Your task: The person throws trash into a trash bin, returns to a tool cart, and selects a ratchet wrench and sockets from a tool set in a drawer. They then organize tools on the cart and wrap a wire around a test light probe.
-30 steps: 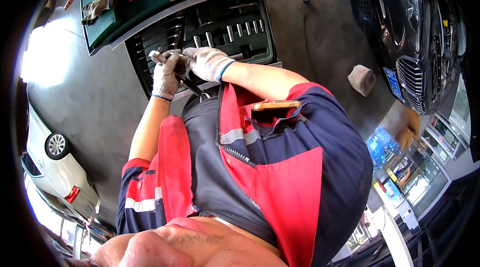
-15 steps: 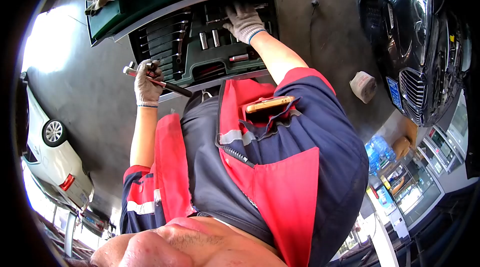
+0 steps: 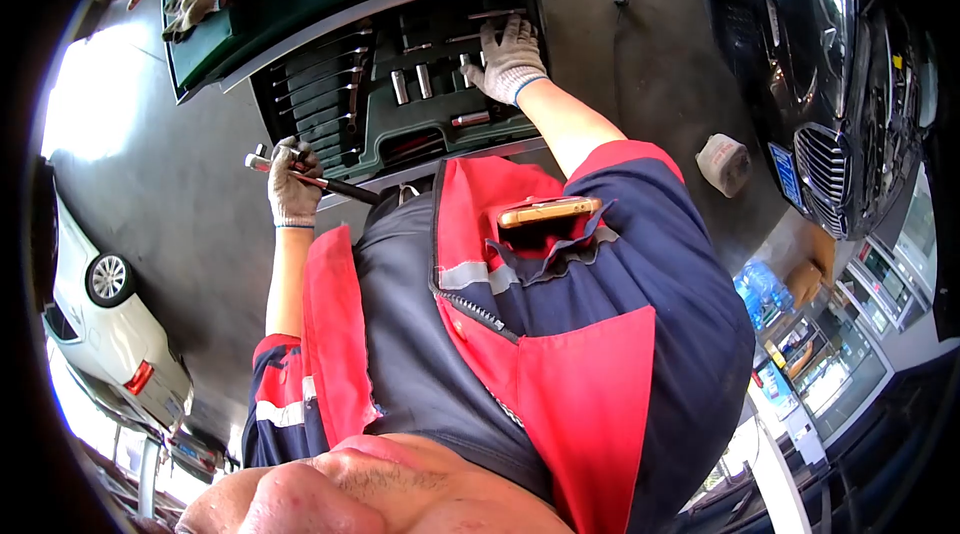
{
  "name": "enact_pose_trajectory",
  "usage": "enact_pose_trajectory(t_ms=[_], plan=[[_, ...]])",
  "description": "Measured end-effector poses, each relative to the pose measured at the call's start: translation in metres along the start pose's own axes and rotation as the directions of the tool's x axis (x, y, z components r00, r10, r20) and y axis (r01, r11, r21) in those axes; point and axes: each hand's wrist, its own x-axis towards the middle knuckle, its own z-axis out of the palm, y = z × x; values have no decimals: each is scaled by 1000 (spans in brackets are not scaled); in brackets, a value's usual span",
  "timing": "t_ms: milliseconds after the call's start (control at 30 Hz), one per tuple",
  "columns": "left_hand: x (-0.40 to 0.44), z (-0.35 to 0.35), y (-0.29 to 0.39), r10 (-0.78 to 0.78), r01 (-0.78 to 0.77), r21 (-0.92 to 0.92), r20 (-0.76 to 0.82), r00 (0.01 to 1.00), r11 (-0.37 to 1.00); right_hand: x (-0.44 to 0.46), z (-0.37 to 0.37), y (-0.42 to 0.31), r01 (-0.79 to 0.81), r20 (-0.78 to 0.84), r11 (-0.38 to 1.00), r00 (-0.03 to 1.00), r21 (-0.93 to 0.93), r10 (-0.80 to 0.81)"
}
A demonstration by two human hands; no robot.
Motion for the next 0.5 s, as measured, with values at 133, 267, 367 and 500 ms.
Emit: enact_pose_trajectory(t_ms=[133, 267, 367, 500], plan=[[14, 18, -1, 19, -20, 15, 74, 997, 1000, 5, -52, 4, 159, 178, 985, 973, -61, -146], [16, 33, 5, -2, 3, -1, 185, 983, 1000, 8, -134, 2, 591, -603, 713, 741, 377, -296], [12, 55, 7, -27, 32, -20, 212, 977, 999, 36, -199, -2, 318, -689, 947, 695, 41, -204], [15, 67, 3, -38, 58, -69, 260, 965, 996, 91, -205, 3, 231, -523, 925, 772, -301, -362]])
